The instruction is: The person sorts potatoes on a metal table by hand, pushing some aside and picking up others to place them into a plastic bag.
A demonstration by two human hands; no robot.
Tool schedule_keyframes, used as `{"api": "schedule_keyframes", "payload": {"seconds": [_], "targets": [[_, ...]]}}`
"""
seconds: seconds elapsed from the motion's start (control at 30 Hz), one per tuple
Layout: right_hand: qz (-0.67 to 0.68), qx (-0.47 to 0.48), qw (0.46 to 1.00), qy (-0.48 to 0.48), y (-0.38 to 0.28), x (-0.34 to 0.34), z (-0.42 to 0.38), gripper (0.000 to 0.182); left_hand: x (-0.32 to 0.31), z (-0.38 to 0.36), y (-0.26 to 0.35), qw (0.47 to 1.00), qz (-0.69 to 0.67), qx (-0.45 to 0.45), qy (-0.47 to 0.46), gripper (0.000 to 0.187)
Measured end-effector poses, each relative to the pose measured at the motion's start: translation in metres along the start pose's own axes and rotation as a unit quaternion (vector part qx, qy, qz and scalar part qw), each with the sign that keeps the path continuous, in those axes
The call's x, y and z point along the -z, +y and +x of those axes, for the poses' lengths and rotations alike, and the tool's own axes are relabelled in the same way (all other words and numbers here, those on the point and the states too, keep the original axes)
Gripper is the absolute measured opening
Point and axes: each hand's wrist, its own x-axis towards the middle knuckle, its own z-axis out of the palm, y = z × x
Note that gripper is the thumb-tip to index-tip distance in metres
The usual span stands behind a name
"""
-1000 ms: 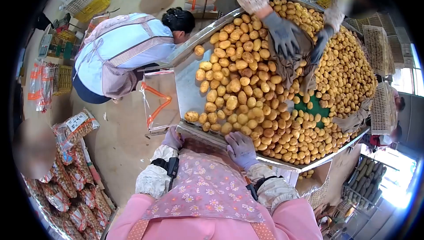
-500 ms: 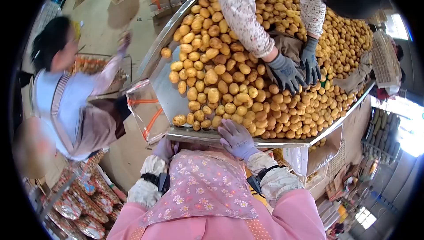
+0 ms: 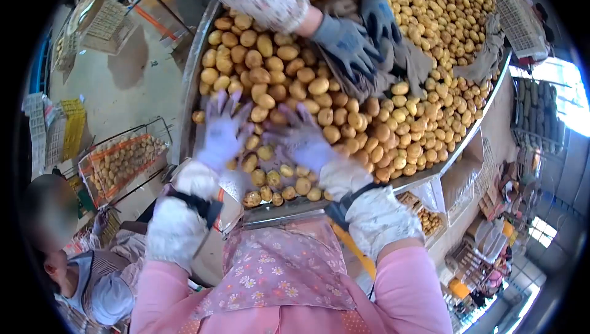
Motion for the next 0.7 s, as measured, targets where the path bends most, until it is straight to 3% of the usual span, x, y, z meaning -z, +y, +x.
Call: {"api": "schedule_keyframes", "payload": {"seconds": [0.03,0.07,0.1,0.13,0.27,0.3,0.33,0.4,0.43,0.53,0.63,0.7], "targets": [[0.011,-0.020,0.995,-0.096,0.012,0.042,0.012,0.047,0.004,0.023,-0.014,0.998,0.011,-0.062,-0.008,0.041],[-0.007,-0.002,1.000,-0.020,0.027,0.037,0.016,0.043,0.005,0.040,-0.023,0.995,0.014,-0.095,-0.028,0.026],[-0.060,0.000,0.998,0.007,0.045,0.028,0.020,0.038,-0.003,0.055,-0.028,0.994,0.005,-0.107,0.010,0.019],[-0.031,0.002,0.999,-0.021,0.054,0.041,0.023,0.042,-0.008,0.071,-0.034,0.996,0.038,-0.087,0.003,0.018],[-0.013,0.001,0.998,0.061,0.054,0.028,0.027,0.052,-0.022,0.087,-0.015,0.996,0.060,-0.010,0.070,0.033],[0.020,-0.113,0.986,0.124,0.034,0.023,0.026,0.052,-0.026,0.083,-0.007,0.993,0.047,0.028,0.106,0.042],[0.055,-0.226,0.955,0.186,0.012,0.020,0.025,0.052,-0.030,0.071,0.001,0.993,0.048,0.024,0.105,0.042],[0.045,-0.286,0.939,0.184,-0.038,-0.006,0.004,0.061,-0.037,0.022,0.024,0.998,0.024,0.013,0.048,0.060],[0.076,-0.277,0.952,0.107,-0.065,0.001,-0.019,0.059,-0.039,-0.011,0.037,1.000,0.005,0.006,-0.014,0.064],[0.105,-0.229,0.966,0.055,-0.118,-0.031,-0.099,0.058,-0.011,-0.097,0.076,0.987,-0.046,-0.012,-0.155,0.068],[0.168,-0.186,0.968,-0.023,-0.111,-0.035,-0.137,0.059,0.003,-0.158,0.094,0.985,-0.047,0.027,-0.162,0.068],[0.092,-0.298,0.949,0.039,-0.082,-0.040,-0.132,0.061,0.021,-0.157,0.118,0.980,-0.111,0.069,-0.148,0.063]]}}
